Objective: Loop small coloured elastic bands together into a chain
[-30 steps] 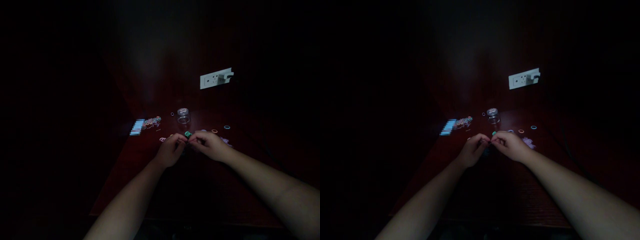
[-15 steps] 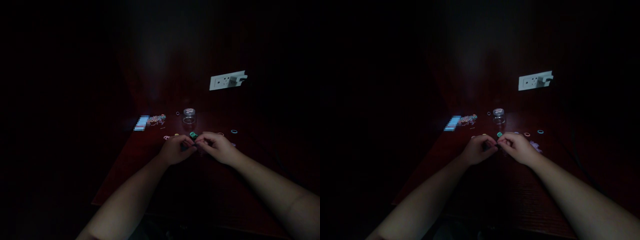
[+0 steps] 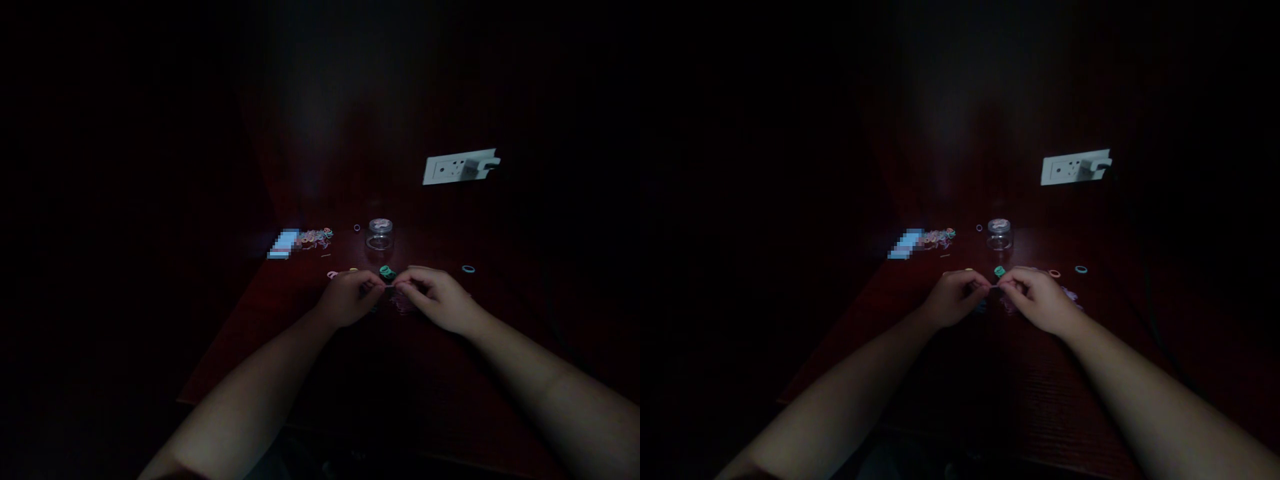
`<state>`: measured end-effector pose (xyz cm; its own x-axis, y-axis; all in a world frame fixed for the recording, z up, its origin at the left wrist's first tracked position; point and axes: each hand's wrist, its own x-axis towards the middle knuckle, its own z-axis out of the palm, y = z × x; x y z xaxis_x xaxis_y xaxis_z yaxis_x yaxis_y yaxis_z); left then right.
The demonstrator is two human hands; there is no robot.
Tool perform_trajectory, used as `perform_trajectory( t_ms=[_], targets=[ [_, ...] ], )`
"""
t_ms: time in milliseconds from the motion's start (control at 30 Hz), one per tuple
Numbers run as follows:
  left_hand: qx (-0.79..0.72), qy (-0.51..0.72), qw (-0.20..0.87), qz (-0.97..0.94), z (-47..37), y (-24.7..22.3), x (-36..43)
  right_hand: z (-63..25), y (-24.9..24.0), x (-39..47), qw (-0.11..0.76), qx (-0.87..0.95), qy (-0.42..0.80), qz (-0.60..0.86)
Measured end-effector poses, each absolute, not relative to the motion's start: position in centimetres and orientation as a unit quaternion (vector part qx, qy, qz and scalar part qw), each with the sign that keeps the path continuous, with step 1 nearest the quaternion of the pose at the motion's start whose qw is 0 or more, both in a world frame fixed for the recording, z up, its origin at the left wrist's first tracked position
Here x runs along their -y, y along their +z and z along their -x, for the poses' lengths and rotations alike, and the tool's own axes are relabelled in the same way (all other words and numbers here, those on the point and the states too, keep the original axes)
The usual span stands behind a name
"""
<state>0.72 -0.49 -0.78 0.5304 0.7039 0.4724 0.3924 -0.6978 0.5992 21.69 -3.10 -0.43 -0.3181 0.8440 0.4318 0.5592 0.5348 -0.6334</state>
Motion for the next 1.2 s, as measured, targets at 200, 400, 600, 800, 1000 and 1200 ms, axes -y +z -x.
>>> perform_trajectory(
  t_ms=[200, 400, 600, 800, 1000, 1200],
  targets=[
    [-0.318, 0.369, 0.217, -0.846, -0.6, -1.0, 0.3, -21.8, -1.0, 3.2, 0.410, 0.772, 0.240, 0.422],
    [-0.308, 0.363, 0.227, -0.850, -0.7, -0.8, 0.5, -21.6, -1.3, 3.0, 0.409, 0.788, 0.222, 0.404],
    [-0.305, 0.343, 0.240, -0.855, -0.9, -0.8, 0.6, -21.5, -1.0, 2.9, 0.415, 0.795, 0.199, 0.394],
    [-0.295, 0.345, 0.241, -0.858, -0.9, -1.1, 0.4, -21.5, -0.5, 3.1, 0.397, 0.808, 0.180, 0.395],
    [-0.291, 0.347, 0.231, -0.861, -0.8, -0.9, 0.4, -21.7, -0.4, 3.1, 0.393, 0.805, 0.185, 0.404],
    [-0.294, 0.353, 0.223, -0.859, -0.6, -0.9, 0.3, -21.8, -0.3, 3.2, 0.396, 0.799, 0.188, 0.411]
  ],
)
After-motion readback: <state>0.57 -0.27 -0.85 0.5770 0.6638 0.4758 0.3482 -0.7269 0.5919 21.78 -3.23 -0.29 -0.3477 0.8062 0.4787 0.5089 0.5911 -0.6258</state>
